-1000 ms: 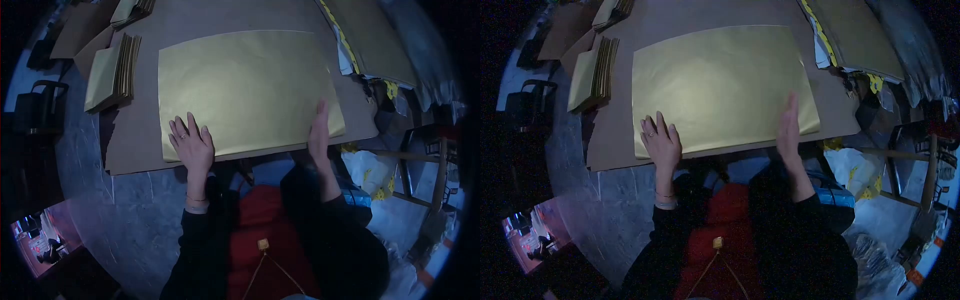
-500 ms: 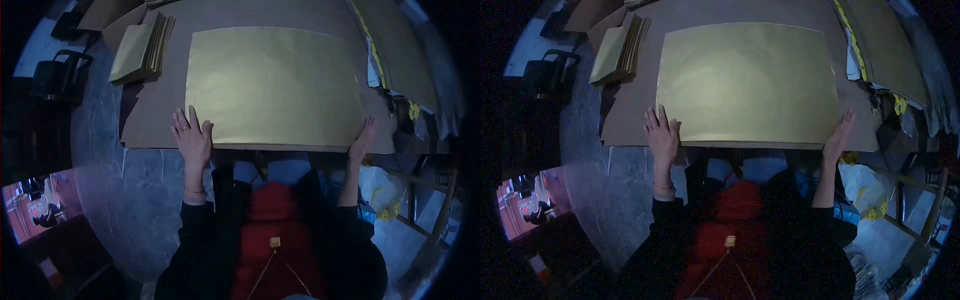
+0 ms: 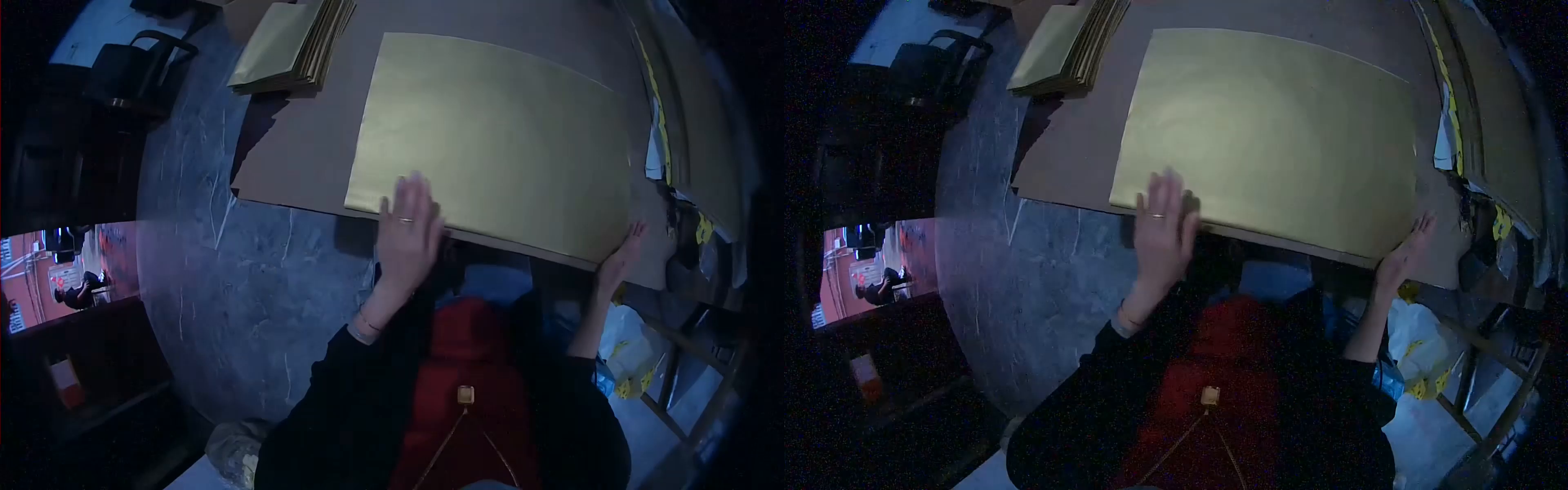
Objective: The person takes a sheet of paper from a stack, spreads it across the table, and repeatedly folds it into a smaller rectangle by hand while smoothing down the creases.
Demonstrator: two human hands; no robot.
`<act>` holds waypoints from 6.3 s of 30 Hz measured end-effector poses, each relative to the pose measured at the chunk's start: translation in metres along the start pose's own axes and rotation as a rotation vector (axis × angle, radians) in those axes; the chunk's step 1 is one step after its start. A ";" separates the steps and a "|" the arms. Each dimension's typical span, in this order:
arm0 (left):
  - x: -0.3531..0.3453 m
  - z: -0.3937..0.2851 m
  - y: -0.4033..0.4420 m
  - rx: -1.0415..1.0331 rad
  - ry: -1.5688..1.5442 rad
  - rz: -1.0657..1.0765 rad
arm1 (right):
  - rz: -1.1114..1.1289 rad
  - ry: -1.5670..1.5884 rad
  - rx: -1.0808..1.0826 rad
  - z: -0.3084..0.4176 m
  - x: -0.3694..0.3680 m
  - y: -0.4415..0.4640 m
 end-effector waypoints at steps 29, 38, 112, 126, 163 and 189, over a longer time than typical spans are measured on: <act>-0.001 0.084 -0.047 0.283 0.350 0.219 | -0.015 -0.106 -0.078 -0.003 0.006 0.001; -0.037 -0.028 -0.031 -0.138 -0.059 0.285 | 0.050 -0.339 -0.061 0.037 -0.011 -0.001; -0.077 -0.078 -0.047 -0.375 0.014 0.213 | 0.848 -0.518 0.759 0.245 -0.374 -0.138; -0.106 -0.075 -0.049 -0.334 0.099 0.360 | 0.920 -0.567 0.791 0.217 -0.384 -0.148; 0.019 0.120 -0.037 0.114 -0.069 -0.108 | 1.021 -0.412 0.699 0.209 -0.381 -0.142; 0.016 0.107 -0.033 -0.048 0.055 0.013 | 0.852 -0.755 0.396 0.135 -0.232 -0.102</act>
Point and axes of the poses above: each hand's wrist, its own y-axis towards the middle knuckle, its own x-axis out of the back of the hand, z = x × y, the point moved 10 cm from there along y, towards the middle knuckle, and after that the axes turned 7 degrees about z, right-handed, at the moved point
